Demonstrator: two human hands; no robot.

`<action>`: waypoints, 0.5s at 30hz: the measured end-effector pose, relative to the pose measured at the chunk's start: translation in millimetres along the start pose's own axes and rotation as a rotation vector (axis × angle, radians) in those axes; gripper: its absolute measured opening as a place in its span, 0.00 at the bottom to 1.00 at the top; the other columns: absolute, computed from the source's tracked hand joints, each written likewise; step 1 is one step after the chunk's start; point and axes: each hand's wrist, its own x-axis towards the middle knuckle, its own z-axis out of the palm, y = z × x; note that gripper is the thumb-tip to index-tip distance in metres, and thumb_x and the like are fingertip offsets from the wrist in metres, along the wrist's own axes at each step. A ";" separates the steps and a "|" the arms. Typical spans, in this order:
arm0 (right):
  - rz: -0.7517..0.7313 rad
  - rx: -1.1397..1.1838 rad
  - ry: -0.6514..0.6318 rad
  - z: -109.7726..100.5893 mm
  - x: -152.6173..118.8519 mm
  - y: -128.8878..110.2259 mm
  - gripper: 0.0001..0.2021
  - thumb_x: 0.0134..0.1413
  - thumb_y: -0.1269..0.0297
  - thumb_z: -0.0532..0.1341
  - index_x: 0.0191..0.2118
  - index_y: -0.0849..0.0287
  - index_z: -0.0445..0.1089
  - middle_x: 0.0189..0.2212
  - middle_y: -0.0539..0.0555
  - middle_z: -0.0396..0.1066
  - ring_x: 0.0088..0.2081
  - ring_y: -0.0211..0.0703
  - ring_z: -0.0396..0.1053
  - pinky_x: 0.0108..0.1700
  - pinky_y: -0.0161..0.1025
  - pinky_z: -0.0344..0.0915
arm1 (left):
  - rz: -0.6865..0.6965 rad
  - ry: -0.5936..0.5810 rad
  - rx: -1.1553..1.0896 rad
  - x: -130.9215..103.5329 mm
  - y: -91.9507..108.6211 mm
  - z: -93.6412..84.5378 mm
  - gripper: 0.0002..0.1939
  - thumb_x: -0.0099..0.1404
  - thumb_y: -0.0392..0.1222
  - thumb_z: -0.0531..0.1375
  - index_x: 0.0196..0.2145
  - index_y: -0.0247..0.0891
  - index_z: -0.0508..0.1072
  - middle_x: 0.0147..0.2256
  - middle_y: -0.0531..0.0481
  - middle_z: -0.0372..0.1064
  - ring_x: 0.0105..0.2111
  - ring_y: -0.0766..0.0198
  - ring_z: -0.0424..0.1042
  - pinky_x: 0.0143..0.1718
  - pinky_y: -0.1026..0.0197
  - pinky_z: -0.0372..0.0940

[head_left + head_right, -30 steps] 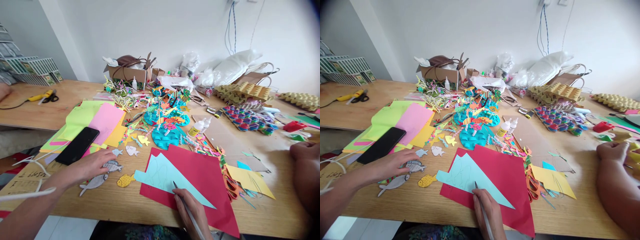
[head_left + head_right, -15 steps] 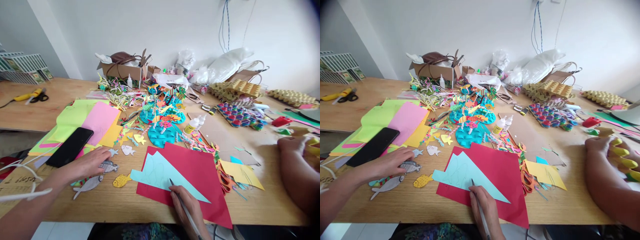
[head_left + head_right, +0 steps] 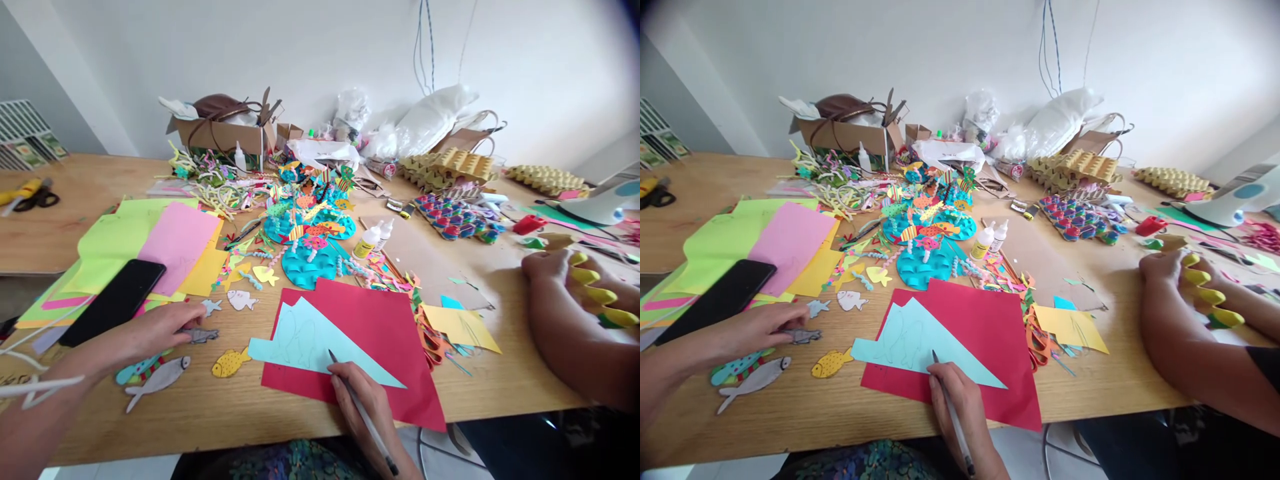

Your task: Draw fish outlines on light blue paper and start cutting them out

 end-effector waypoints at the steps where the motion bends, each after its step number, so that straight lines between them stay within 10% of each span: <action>1: 0.004 0.005 -0.003 -0.1 -0.1 0.3 0.09 0.61 0.69 0.50 0.35 0.58 0.67 0.26 0.52 0.72 0.26 0.37 0.72 0.28 0.29 0.67 | 0.014 -0.016 -0.018 0.7 -0.2 -1.6 0.06 0.57 0.36 0.52 0.32 0.39 0.68 0.31 0.49 0.68 0.31 0.60 0.67 0.32 0.62 0.59; 15: 0.047 0.009 -0.093 1.1 -7.9 11.7 0.08 0.61 0.66 0.52 0.37 0.57 0.68 0.30 0.52 0.74 0.30 0.39 0.73 0.31 0.29 0.68 | -0.052 -0.048 -0.015 -3.6 5.4 -5.2 0.05 0.59 0.37 0.54 0.26 0.38 0.66 0.26 0.52 0.64 0.27 0.63 0.64 0.28 0.65 0.54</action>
